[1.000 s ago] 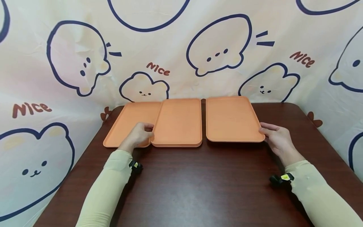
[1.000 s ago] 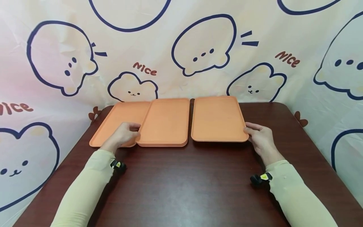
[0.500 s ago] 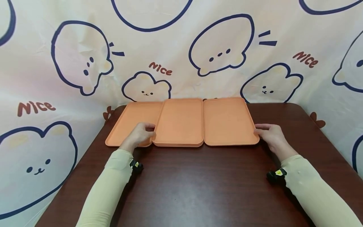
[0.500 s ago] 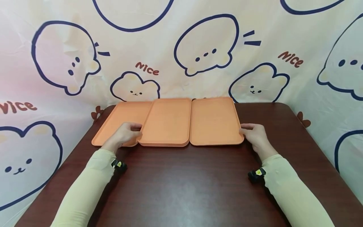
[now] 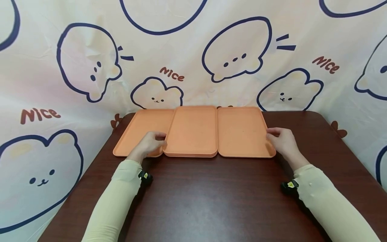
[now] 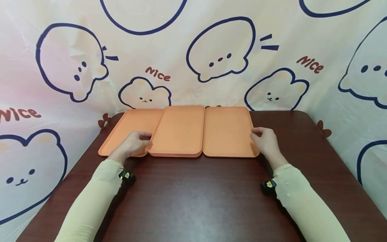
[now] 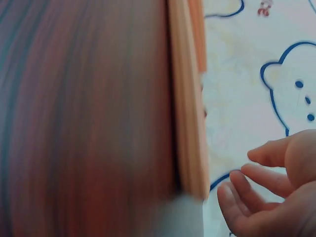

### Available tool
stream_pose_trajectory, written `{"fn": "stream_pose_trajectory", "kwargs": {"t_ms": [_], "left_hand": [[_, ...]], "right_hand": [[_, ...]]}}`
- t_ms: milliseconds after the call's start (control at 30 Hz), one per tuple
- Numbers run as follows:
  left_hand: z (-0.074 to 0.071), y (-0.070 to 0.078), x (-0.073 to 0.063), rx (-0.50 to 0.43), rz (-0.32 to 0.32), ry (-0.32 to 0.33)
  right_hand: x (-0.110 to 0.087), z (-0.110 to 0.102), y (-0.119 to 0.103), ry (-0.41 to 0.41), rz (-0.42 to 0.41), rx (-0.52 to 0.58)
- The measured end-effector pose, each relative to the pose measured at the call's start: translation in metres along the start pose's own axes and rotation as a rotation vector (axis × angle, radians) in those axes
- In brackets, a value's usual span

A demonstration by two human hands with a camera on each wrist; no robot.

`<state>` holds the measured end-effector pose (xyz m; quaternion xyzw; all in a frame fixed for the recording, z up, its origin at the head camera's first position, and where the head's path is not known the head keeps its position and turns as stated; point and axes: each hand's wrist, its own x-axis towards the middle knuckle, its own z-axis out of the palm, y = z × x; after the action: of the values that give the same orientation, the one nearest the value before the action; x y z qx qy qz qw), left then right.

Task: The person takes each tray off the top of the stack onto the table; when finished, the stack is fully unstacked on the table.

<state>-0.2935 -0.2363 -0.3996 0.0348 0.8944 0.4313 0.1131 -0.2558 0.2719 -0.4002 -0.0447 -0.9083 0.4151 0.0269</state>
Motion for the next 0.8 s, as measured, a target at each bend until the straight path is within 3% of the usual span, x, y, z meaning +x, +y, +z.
{"fn": "stream_pose_trajectory", "kwargs": {"t_ms": [133, 333, 633, 800], "left_hand": [[-0.001, -0.002, 0.0, -0.013, -0.004, 0.004], [-0.001, -0.002, 0.0, -0.015, -0.006, 0.004], [0.0, -0.002, 0.002, -0.011, 0.0, 0.006], [-0.001, -0.002, 0.0, -0.008, 0.008, 0.001]], "right_hand": [[0.001, 0.018, -0.022, -0.072, 0.005, 0.137], [0.004, 0.051, -0.045, -0.193, -0.032, 0.226], [0.004, 0.094, -0.073, -0.284, -0.079, 0.278], [0.004, 0.113, -0.085, -0.359, -0.056, 0.213]]}}
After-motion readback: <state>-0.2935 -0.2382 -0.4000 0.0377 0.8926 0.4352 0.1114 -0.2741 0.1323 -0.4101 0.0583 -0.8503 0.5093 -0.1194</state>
